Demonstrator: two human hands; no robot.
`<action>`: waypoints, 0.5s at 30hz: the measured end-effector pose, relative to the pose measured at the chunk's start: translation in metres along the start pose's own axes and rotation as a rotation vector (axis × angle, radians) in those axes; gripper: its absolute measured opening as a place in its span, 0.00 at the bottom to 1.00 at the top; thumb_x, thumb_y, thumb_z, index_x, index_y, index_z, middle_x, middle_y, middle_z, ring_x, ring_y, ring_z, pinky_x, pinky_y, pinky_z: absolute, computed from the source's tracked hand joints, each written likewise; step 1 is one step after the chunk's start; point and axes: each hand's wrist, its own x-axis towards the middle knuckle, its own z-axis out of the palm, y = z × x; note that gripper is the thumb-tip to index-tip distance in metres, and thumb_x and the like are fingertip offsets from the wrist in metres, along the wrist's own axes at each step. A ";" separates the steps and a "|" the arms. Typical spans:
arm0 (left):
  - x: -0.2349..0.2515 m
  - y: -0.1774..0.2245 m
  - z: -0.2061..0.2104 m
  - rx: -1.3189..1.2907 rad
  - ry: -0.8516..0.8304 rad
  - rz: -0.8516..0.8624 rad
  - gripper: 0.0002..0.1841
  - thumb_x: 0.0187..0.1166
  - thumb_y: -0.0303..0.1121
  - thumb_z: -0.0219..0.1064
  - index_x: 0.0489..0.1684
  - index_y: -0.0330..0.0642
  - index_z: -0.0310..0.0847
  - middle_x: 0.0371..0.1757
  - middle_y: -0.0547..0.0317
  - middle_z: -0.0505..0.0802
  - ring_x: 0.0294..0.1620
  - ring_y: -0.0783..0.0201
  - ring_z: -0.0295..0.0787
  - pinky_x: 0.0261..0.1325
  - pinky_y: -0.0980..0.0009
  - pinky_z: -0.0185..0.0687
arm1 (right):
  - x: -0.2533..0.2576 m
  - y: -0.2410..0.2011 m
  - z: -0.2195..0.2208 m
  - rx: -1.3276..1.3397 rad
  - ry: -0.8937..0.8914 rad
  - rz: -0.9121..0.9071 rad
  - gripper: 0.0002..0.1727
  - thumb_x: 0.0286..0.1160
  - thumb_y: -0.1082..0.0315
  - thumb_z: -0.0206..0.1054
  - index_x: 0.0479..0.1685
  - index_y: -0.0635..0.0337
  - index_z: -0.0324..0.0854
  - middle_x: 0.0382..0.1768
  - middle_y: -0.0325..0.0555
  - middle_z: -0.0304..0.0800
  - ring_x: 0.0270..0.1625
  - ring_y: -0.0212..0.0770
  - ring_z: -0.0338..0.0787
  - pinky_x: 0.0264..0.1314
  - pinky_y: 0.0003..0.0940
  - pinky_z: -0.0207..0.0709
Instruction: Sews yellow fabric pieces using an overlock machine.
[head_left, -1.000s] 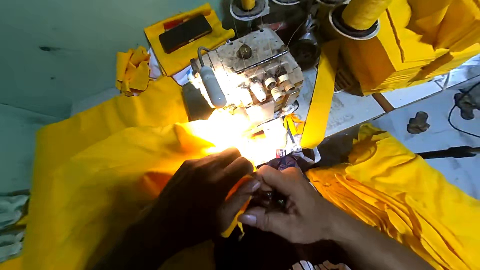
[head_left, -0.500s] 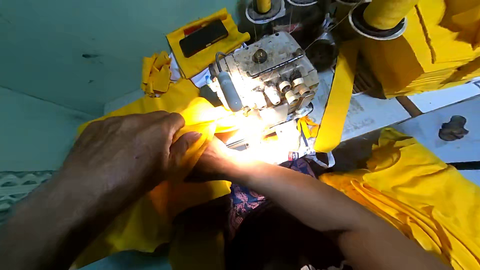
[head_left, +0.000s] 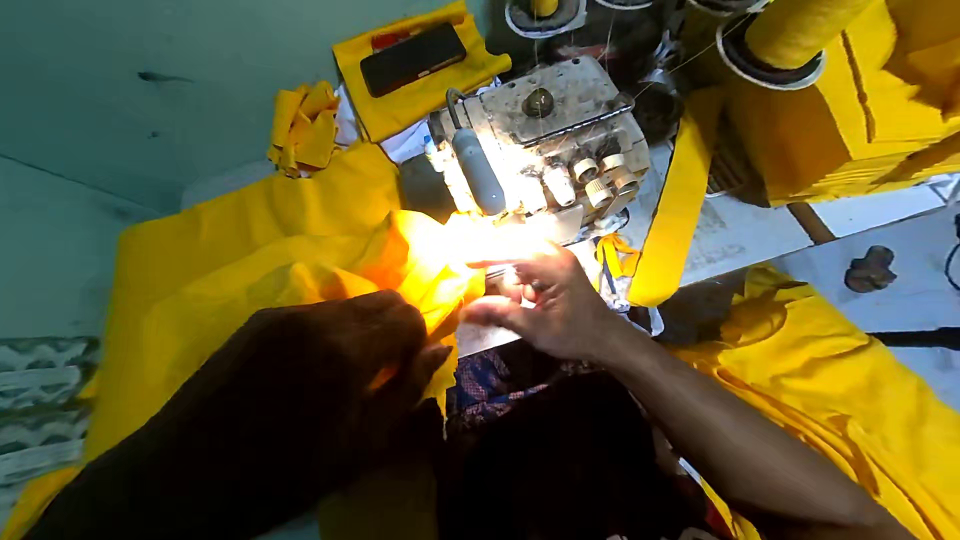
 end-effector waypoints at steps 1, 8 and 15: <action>0.006 0.002 0.000 0.002 -0.003 0.039 0.20 0.88 0.53 0.53 0.30 0.56 0.84 0.23 0.74 0.79 0.20 0.78 0.72 0.20 0.76 0.64 | 0.007 -0.007 0.000 0.070 -0.097 -0.028 0.20 0.70 0.60 0.80 0.57 0.62 0.91 0.39 0.38 0.93 0.34 0.24 0.86 0.38 0.24 0.84; 0.036 -0.039 0.023 0.089 -0.004 0.045 0.23 0.77 0.63 0.61 0.19 0.57 0.77 0.16 0.74 0.74 0.14 0.71 0.72 0.14 0.67 0.63 | -0.064 0.010 0.002 0.061 -0.020 0.123 0.17 0.84 0.57 0.69 0.32 0.62 0.88 0.27 0.39 0.86 0.30 0.23 0.82 0.35 0.19 0.77; 0.063 -0.093 0.010 0.156 -0.124 0.089 0.20 0.74 0.60 0.62 0.19 0.58 0.73 0.18 0.71 0.74 0.16 0.66 0.73 0.16 0.61 0.65 | -0.062 0.034 0.019 0.062 0.085 0.217 0.15 0.79 0.60 0.73 0.30 0.63 0.88 0.30 0.41 0.89 0.34 0.24 0.86 0.39 0.19 0.81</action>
